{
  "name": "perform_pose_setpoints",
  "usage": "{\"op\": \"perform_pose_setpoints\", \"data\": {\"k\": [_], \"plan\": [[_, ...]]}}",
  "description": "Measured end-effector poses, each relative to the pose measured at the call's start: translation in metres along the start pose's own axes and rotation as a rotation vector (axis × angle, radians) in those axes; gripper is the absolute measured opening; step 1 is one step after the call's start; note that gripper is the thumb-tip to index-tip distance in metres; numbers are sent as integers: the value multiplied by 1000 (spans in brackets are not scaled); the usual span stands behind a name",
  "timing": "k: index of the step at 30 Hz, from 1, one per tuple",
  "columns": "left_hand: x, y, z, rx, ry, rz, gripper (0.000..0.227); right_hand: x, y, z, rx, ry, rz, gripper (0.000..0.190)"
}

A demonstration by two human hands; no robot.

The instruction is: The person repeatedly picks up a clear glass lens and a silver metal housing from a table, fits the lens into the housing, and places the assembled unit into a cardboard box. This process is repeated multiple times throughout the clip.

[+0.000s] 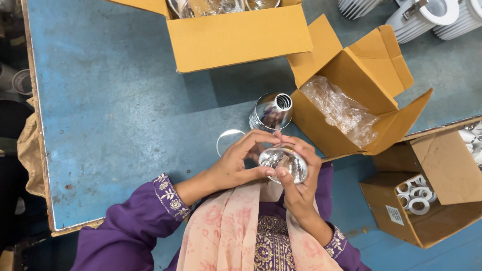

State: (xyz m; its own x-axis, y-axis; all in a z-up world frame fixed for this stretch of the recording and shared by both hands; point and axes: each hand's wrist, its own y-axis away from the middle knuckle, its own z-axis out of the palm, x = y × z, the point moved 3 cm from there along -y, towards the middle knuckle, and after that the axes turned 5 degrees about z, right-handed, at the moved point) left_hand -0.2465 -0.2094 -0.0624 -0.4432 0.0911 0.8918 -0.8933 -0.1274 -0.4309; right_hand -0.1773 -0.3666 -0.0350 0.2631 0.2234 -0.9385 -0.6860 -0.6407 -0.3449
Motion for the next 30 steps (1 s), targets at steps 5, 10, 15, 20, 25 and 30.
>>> {"op": "perform_pose_setpoints", "data": {"k": [5,10,15,20,25,30], "plan": [[-13,6,6,-46,173,-140,53,-6,1,-6,3,82,-91,31],[-13,7,7,-90,51,-43,49,-10,4,-10,58,159,-90,22],[-12,7,5,-83,-58,17,47,-8,4,-13,64,180,-122,21],[-5,3,4,-54,-139,31,46,-3,6,-11,91,133,-126,20],[12,-2,0,26,-417,257,45,9,5,-10,94,-183,-46,21],[16,-2,-6,160,-329,284,28,32,18,-9,42,-407,187,24]]}}
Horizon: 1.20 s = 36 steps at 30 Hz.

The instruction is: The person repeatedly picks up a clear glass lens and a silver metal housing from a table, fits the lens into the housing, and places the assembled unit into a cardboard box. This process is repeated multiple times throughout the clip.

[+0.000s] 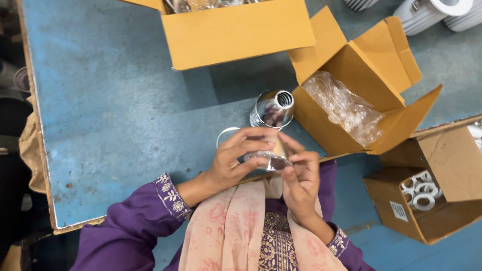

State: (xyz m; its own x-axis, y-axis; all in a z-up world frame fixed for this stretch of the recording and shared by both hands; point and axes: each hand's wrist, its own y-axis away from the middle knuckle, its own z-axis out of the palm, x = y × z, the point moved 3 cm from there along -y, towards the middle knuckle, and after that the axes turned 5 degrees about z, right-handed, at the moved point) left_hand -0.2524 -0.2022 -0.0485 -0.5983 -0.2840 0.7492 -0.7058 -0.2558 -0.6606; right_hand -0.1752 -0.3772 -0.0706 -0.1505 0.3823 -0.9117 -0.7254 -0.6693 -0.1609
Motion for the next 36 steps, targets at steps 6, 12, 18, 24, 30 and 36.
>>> {"op": "perform_pose_setpoints", "data": {"k": [6,12,18,24,30,36], "plan": [[0,0,-4,-17,-26,-75,30,28,15,-4,27,-6,177,49],[5,-6,-3,-35,39,45,30,27,19,-9,-7,53,113,47],[4,-2,-4,-34,51,52,25,24,21,-10,-50,158,83,48],[4,-3,-5,-22,40,65,21,23,21,-7,-67,140,68,47],[5,-3,-5,-6,63,23,17,26,20,-6,-73,121,60,45],[1,-5,-6,-6,108,-119,16,26,18,-6,-12,163,98,46]]}}
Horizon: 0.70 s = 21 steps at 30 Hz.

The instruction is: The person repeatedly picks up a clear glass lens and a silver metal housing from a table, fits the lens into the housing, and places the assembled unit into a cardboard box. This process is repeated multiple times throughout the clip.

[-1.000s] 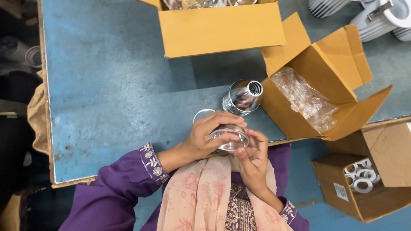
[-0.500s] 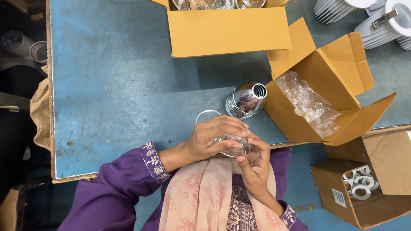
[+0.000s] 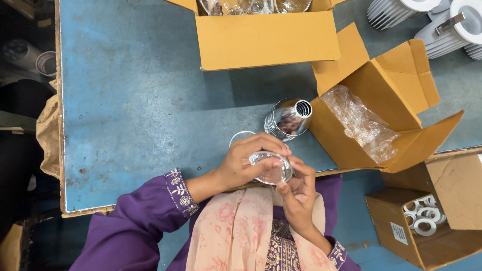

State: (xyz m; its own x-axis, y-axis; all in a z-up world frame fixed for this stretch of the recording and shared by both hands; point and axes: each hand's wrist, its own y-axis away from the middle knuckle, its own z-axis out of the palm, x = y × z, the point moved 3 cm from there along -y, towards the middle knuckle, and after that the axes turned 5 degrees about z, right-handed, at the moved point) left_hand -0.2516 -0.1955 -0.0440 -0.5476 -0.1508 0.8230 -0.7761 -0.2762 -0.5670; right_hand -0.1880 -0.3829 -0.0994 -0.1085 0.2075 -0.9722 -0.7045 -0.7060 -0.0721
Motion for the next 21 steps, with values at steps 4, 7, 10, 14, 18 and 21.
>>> {"op": "perform_pose_setpoints", "data": {"k": [4,7,10,14,18,21], "plan": [[-3,-2,2,-37,5,-55,20,-18,-9,0,63,105,-104,41],[-9,3,7,-74,191,-205,30,-42,-20,-6,171,351,-256,37],[-19,10,18,-180,195,-344,40,-64,-24,-11,209,541,-339,39],[-27,15,21,-216,149,-363,51,-74,-26,-4,113,533,-381,36],[-27,16,20,-235,133,-386,58,-76,-26,0,110,562,-389,34],[-25,14,18,-249,103,-350,61,-75,-22,3,65,574,-420,31]]}}
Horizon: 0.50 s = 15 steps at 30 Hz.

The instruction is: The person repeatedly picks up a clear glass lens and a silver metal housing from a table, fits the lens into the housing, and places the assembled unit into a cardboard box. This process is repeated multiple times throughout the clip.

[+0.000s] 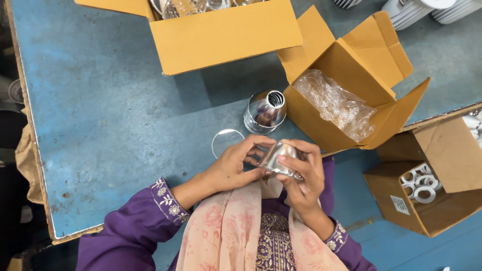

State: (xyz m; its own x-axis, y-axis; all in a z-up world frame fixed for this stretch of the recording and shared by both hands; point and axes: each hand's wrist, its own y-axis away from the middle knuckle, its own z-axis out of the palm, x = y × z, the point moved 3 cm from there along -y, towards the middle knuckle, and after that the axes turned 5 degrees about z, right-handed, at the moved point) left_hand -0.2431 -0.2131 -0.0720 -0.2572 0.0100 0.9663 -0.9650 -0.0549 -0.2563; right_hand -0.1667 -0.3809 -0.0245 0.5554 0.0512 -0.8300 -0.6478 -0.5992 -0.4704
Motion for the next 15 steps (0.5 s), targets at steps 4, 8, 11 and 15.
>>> {"op": "perform_pose_setpoints", "data": {"k": [4,8,11,15], "plan": [[2,0,-2,-18,-47,-3,64,1,3,1,-20,7,-27,32],[5,0,-2,-25,-99,44,68,3,6,2,-31,14,-60,30],[7,0,-2,-35,-115,69,71,7,7,2,-66,49,-64,31],[9,2,-3,-75,-47,29,76,13,8,1,-58,107,-23,44]]}}
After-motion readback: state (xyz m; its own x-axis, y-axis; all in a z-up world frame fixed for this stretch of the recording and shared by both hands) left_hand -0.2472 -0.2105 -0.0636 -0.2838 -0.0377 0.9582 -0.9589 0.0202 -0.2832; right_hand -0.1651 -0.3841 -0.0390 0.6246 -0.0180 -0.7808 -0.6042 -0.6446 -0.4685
